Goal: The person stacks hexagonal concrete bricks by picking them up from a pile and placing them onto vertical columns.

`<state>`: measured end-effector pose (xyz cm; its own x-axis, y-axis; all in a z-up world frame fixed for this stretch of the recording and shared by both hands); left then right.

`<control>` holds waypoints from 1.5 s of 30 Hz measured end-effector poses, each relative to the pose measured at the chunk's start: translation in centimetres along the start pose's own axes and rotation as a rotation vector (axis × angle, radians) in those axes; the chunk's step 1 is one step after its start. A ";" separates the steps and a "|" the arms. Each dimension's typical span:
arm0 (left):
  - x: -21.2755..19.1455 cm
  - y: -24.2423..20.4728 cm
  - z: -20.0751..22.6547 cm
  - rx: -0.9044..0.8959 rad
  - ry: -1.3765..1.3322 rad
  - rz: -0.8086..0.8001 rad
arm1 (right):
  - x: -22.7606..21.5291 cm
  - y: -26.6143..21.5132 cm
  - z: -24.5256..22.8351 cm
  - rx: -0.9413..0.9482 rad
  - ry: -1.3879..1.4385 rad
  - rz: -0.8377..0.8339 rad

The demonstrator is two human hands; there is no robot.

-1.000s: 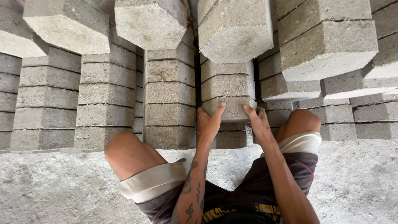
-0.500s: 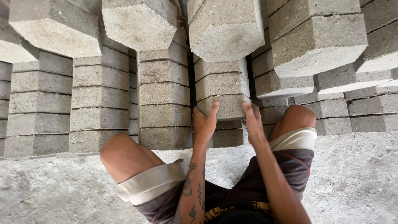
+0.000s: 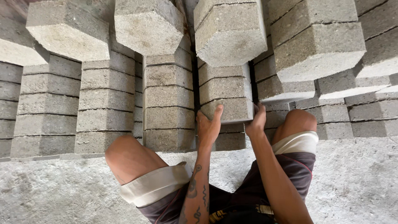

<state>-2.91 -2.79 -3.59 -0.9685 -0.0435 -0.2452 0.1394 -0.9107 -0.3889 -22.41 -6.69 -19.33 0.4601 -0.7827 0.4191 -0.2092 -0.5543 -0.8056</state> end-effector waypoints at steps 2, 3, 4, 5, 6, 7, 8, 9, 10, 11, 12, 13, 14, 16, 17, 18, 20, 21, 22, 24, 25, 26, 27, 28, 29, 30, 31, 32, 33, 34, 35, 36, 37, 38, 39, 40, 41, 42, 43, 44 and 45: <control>-0.1 0.2 -0.4 0.015 -0.004 0.006 | 0.7 -3.0 -0.8 0.029 -0.141 -0.067; 0.0 0.5 -0.4 0.050 -0.042 0.013 | 1.9 -5.6 -1.4 0.027 -0.215 -0.139; 0.1 0.8 -0.3 0.084 -0.081 0.020 | 3.0 -8.2 -2.0 0.023 -0.290 -0.212; 0.1 0.9 -0.4 0.091 -0.081 0.024 | 3.0 -7.8 -1.7 0.021 -0.289 -0.220; 0.1 1.1 -0.5 0.104 -0.084 0.033 | 3.1 -7.2 -1.3 0.065 -0.246 -0.232; 0.2 1.2 -0.7 0.115 -0.088 0.038 | 2.9 -6.7 -1.0 0.109 -0.203 -0.242; 0.3 1.4 -0.8 0.121 -0.088 0.038 | 3.0 -7.1 -1.3 0.106 -0.201 -0.246; 0.4 1.6 -1.0 0.130 -0.098 0.049 | 2.9 -7.6 -1.5 0.121 -0.195 -0.256; 0.5 1.8 -1.3 0.138 -0.109 0.060 | 2.8 -8.1 -1.7 0.136 -0.189 -0.265; 0.4 1.5 -1.1 0.134 -0.109 0.059 | 2.4 -7.0 -1.5 0.136 -0.190 -0.261; 0.4 1.4 -1.0 0.120 -0.131 0.069 | 2.1 -6.0 -1.2 0.145 -0.180 -0.286; 0.5 1.3 -0.8 0.106 -0.154 0.078 | 1.8 -4.9 -1.0 0.151 -0.169 -0.311; 0.5 1.2 -0.6 0.103 -0.156 0.074 | 1.8 -5.3 -1.0 0.149 -0.170 -0.305; 0.4 1.1 -0.2 0.093 -0.182 0.091 | 2.1 -6.1 -1.0 0.155 -0.167 -0.330; 0.4 1.0 -0.1 0.085 -0.184 0.089 | 2.1 -6.1 -1.0 0.157 -0.170 -0.323; 0.4 0.9 0.1 0.083 -0.202 0.097 | 2.1 -6.0 -1.0 0.162 -0.166 -0.329; 0.6 1.3 0.1 0.075 -0.220 0.107 | 2.5 -5.8 -1.1 0.172 -0.164 -0.332; 0.7 1.6 -0.3 0.072 -0.216 0.117 | 2.5 -5.8 -1.1 0.171 -0.170 -0.329; 0.9 1.8 -0.6 0.070 -0.212 0.128 | 2.5 -5.7 -1.1 0.170 -0.176 -0.327; 1.0 2.2 -1.2 0.060 -0.203 0.116 | 2.3 -5.2 -1.2 0.174 -0.177 -0.289; 0.8 2.5 -1.4 0.073 -0.196 0.110 | 2.5 -4.9 -1.3 0.169 -0.176 -0.273; 0.9 2.3 -1.3 0.067 -0.195 0.110 | 2.1 -4.8 -1.1 0.173 -0.177 -0.268; 0.8 2.3 -1.0 0.085 -0.187 0.105 | 2.1 -4.6 -1.0 0.163 -0.167 -0.260; 0.7 2.2 -0.7 0.103 -0.179 0.099 | 2.1 -4.6 -0.9 0.153 -0.156 -0.251; 0.7 2.4 -1.2 0.109 -0.180 0.104 | 1.7 -4.1 -0.8 0.153 -0.158 -0.259; 0.8 2.5 -1.8 0.103 -0.157 0.094 | 1.2 -3.8 -0.7 0.130 -0.169 -0.244; 0.8 2.9 -2.1 0.105 -0.135 0.083 | 1.0 -3.3 -0.7 0.102 -0.177 -0.235; 0.7 2.5 -2.0 0.119 -0.135 0.088 | 1.1 -3.9 -1.1 0.097 -0.175 -0.248; 0.6 2.3 -1.8 0.103 -0.134 0.071 | 1.3 -4.4 -1.6 0.024 -0.343 -0.211; 0.5 2.0 -1.7 0.087 -0.133 0.053 | 1.4 -5.0 -2.2 -0.052 -0.510 -0.172; 0.3 2.2 -1.7 0.104 -0.135 0.058 | 1.7 -5.9 -2.6 -0.062 -0.506 -0.185; 0.2 2.3 -1.7 0.069 -0.105 0.023 | 1.9 -6.8 -3.1 -0.177 -0.754 -0.112; 0.1 2.5 -1.7 0.036 -0.075 -0.011 | 2.3 -7.7 -3.7 -0.299 -0.996 -0.034; -0.2 1.6 -0.9 0.055 -0.076 -0.004 | 2.6 -9.0 -4.0 -0.314 -0.991 -0.047; -0.4 0.9 0.0 0.024 -0.067 -0.019 | 3.1 -10.3 -4.7 -0.420 -1.060 -0.018; -0.6 0.2 0.9 -0.007 -0.058 -0.034 | 3.7 -11.6 -5.3 -0.528 -1.126 0.013; -0.8 -0.5 2.2 0.020 -0.063 -0.028 | 4.8 -13.4 -5.9 -0.553 -1.116 0.001; -1.0 -1.1 3.4 0.059 -0.096 -0.013 | 6.0 -15.3 -6.5 -0.647 -1.149 -0.052; -1.2 -2.1 4.4 0.087 -0.128 -0.001 | 6.6 -17.4 -6.9 -0.732 -1.186 -0.098; -1.3 -1.9 7.0 0.102 -0.134 0.001 | 8.6 -18.6 -8.0 -0.748 -1.182 -0.103; -1.7 -2.0 9.4 0.142 -0.120 0.036 | 10.2 -19.8 -8.7 -0.720 -1.159 -0.143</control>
<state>-3.47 -4.75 5.94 -0.9823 -0.1184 -0.1455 0.1523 -0.9561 -0.2503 -21.03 -6.17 4.59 0.8920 -0.2212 -0.3942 -0.3331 -0.9112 -0.2424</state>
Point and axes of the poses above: each hand's wrist, its own y-axis towards the middle knuckle, its own x-axis out of the palm, z = x × y, the point moved 2 cm from there along y, towards the middle knuckle, and after that the axes turned 11 degrees about x, right-handed, at the moved point
